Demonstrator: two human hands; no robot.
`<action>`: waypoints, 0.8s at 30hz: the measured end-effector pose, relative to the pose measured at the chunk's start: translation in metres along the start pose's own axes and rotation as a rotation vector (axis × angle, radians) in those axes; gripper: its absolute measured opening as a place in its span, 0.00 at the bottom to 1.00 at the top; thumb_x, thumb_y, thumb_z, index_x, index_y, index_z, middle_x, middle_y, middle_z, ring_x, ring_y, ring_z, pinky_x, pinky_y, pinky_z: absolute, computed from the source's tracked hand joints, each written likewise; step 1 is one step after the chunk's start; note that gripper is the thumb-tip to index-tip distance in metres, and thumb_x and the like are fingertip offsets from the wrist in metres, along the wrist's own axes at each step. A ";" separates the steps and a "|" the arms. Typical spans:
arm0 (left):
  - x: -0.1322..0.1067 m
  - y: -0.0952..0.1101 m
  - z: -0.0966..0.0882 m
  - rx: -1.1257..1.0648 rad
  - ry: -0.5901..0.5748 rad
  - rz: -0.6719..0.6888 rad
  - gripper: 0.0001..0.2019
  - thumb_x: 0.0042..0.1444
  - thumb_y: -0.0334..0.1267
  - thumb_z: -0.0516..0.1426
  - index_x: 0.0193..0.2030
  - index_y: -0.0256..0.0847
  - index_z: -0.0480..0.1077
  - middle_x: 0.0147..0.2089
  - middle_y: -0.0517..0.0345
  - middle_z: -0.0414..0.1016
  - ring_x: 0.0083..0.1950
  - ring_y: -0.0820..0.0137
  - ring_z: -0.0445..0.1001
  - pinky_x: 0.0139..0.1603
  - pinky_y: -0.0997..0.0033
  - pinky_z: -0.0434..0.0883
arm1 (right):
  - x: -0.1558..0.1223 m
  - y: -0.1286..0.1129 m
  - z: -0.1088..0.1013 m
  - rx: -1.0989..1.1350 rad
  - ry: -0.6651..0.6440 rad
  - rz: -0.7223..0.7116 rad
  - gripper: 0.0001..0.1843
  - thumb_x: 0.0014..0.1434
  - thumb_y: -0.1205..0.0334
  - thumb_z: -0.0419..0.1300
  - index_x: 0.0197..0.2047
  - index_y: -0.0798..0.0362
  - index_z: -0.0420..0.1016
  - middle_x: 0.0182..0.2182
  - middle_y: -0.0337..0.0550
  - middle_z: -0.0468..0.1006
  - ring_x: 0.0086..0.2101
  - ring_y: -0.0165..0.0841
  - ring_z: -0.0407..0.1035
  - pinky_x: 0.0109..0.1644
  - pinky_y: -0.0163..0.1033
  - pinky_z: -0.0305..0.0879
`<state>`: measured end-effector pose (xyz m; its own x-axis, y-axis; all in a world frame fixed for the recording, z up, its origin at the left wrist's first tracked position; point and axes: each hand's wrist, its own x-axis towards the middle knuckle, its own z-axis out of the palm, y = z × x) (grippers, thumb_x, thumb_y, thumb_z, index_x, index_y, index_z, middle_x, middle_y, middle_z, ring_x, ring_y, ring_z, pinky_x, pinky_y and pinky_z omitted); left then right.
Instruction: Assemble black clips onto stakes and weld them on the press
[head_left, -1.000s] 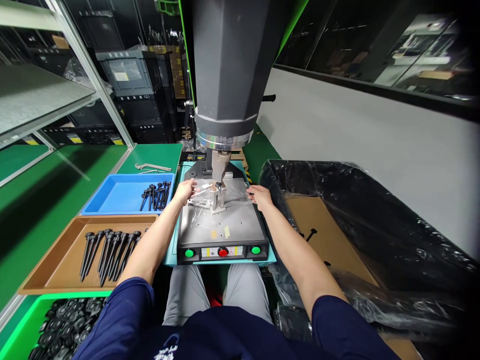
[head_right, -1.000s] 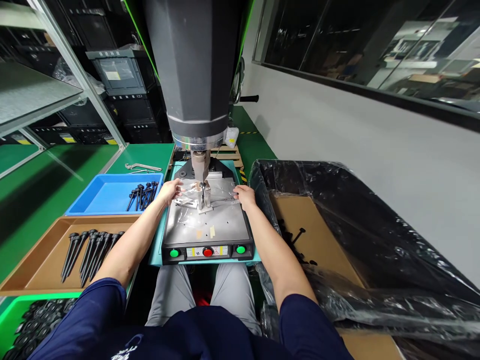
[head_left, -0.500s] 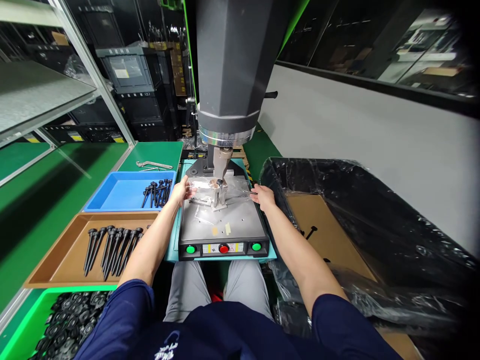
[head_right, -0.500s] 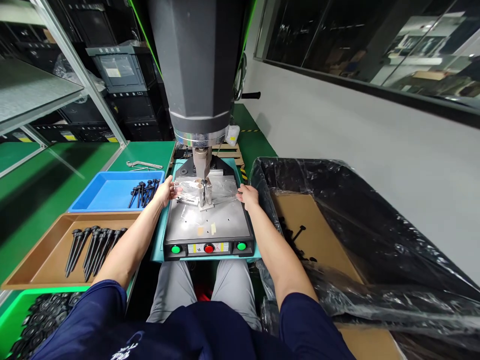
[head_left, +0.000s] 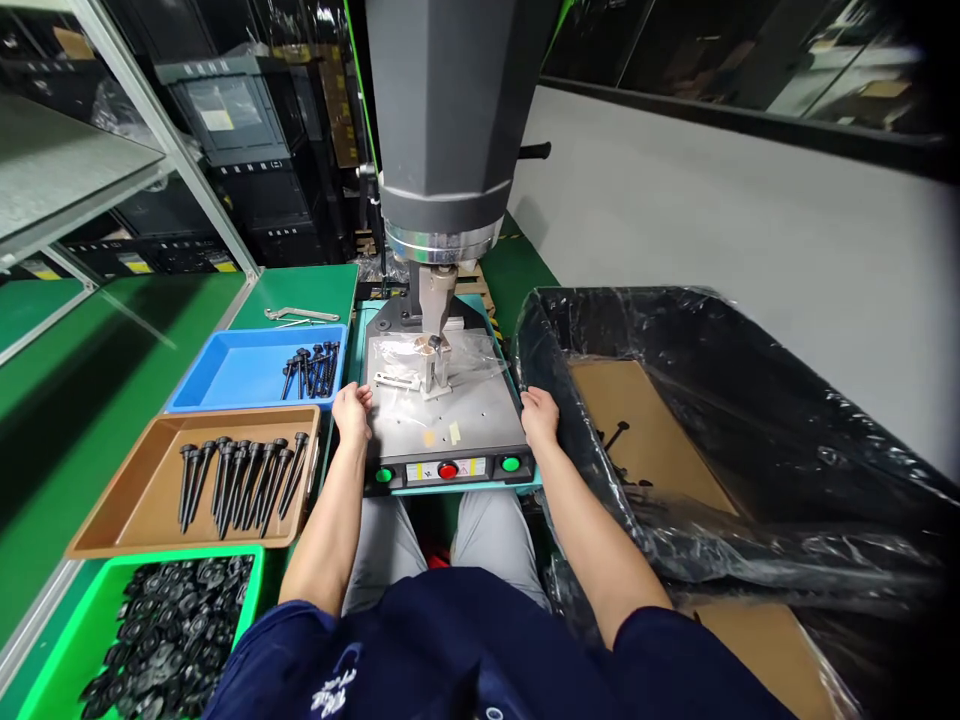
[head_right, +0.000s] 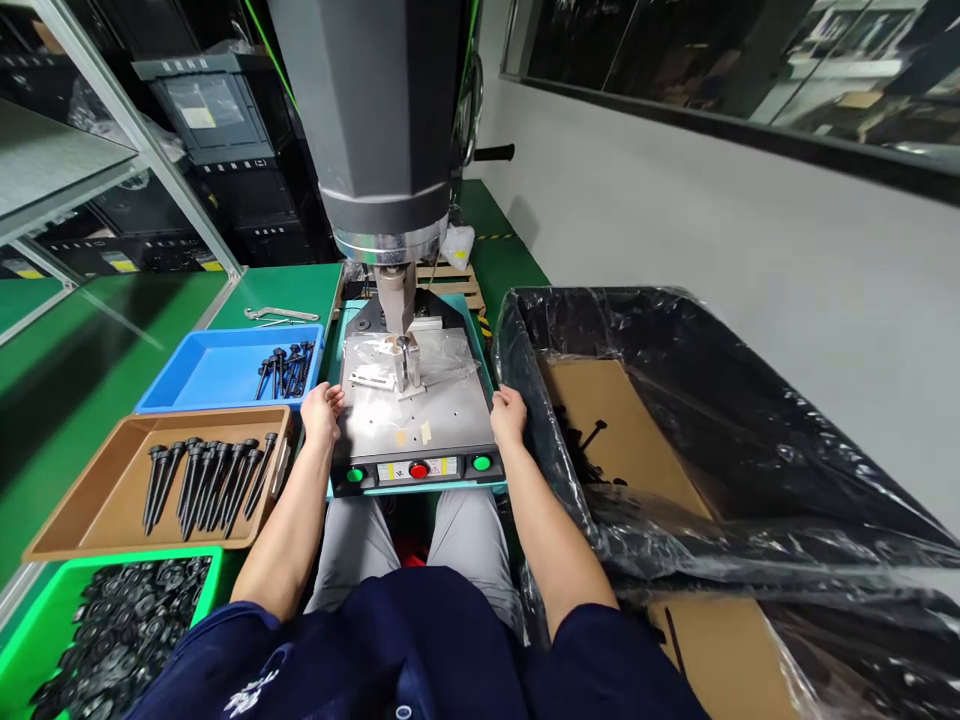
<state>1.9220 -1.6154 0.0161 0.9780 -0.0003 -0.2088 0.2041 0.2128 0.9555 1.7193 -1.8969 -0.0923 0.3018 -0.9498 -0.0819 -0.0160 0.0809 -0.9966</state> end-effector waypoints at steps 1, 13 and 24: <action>-0.008 -0.004 -0.007 0.024 0.033 0.070 0.11 0.61 0.38 0.56 0.47 0.35 0.69 0.41 0.50 0.78 0.36 0.74 0.77 0.40 0.73 0.73 | -0.008 0.008 -0.009 -0.044 0.009 -0.020 0.22 0.52 0.57 0.60 0.50 0.55 0.73 0.45 0.52 0.80 0.49 0.42 0.74 0.59 0.52 0.66; -0.093 -0.095 -0.135 0.724 -0.063 0.394 0.34 0.54 0.44 0.63 0.66 0.38 0.61 0.67 0.40 0.64 0.68 0.55 0.64 0.69 0.55 0.60 | -0.101 0.064 -0.079 -0.467 -0.295 -0.207 0.45 0.51 0.43 0.63 0.68 0.55 0.59 0.66 0.57 0.63 0.64 0.50 0.59 0.68 0.55 0.56; -0.074 -0.108 -0.151 0.706 -0.179 0.344 0.31 0.50 0.47 0.65 0.61 0.41 0.67 0.60 0.45 0.72 0.61 0.57 0.71 0.63 0.55 0.66 | -0.094 0.076 -0.087 -0.410 -0.364 -0.259 0.43 0.55 0.49 0.61 0.70 0.52 0.57 0.66 0.53 0.65 0.64 0.47 0.60 0.68 0.55 0.55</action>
<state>1.8213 -1.4905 -0.1036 0.9711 -0.2166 0.1001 -0.1883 -0.4380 0.8790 1.6069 -1.8277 -0.1616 0.6509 -0.7526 0.1000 -0.2422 -0.3307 -0.9121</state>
